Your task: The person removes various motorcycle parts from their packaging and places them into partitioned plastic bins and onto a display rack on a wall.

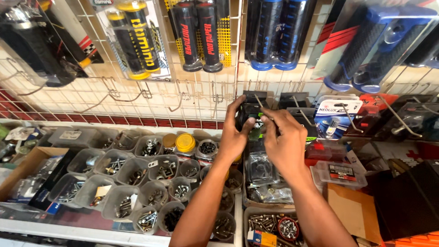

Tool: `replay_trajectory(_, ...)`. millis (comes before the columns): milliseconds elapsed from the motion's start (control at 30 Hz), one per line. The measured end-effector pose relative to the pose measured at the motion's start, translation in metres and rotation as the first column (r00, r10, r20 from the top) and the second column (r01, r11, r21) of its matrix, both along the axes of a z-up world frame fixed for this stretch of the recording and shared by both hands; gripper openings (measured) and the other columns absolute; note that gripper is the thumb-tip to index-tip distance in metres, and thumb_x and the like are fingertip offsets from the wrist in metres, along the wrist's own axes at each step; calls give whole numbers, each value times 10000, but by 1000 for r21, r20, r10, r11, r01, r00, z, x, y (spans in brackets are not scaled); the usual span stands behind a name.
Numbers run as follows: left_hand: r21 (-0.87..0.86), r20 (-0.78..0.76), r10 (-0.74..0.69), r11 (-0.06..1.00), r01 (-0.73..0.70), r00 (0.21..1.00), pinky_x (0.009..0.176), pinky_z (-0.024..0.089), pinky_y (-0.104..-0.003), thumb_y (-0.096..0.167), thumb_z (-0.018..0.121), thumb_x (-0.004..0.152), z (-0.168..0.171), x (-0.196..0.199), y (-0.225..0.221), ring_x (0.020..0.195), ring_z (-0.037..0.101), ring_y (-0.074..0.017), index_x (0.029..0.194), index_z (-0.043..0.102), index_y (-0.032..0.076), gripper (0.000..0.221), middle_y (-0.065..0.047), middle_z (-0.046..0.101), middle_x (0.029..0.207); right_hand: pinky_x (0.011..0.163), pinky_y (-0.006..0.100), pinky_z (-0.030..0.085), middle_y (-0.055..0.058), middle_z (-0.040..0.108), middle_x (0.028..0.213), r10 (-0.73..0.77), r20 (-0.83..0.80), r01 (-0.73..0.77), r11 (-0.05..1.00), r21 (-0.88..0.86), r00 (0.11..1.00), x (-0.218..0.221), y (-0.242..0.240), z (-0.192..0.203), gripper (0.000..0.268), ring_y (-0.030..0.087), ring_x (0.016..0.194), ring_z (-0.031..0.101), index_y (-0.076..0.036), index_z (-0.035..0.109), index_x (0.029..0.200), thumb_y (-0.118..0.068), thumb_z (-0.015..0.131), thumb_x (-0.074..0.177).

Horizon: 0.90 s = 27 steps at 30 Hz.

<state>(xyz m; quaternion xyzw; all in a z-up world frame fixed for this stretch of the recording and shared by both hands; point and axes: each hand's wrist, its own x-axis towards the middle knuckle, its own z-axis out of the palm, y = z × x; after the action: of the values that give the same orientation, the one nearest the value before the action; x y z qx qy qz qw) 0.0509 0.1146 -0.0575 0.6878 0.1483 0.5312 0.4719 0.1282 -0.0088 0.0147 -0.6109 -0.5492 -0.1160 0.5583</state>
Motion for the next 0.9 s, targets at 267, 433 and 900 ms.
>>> replay_trajectory(267,232,-23,192,956,-181,981,1229,347,-455,26,684,969,-7,4,0,1455,443,-386,1524,406,54,621,-204,442,1536,622,255,587,128,738,966,26,-57,-25,1000,17,998,3,1,-1,210,134,727,738,12,739,1153,65,646,972)
replay_trajectory(433,415,-56,402,842,-345,914,1206,337,-509,110,774,848,4,2,-16,1449,399,-395,1514,396,33,769,-208,415,1528,655,247,604,135,736,994,67,-64,-65,997,45,996,3,2,-8,211,136,767,742,17,732,1168,59,647,980)
replay_trajectory(900,763,-270,751,549,-341,603,1093,317,-586,334,855,628,30,8,-17,1423,391,-345,1444,515,22,938,-109,447,1514,674,285,564,150,722,970,33,38,-34,999,9,999,6,-1,-5,213,174,754,725,24,726,1177,55,654,978)
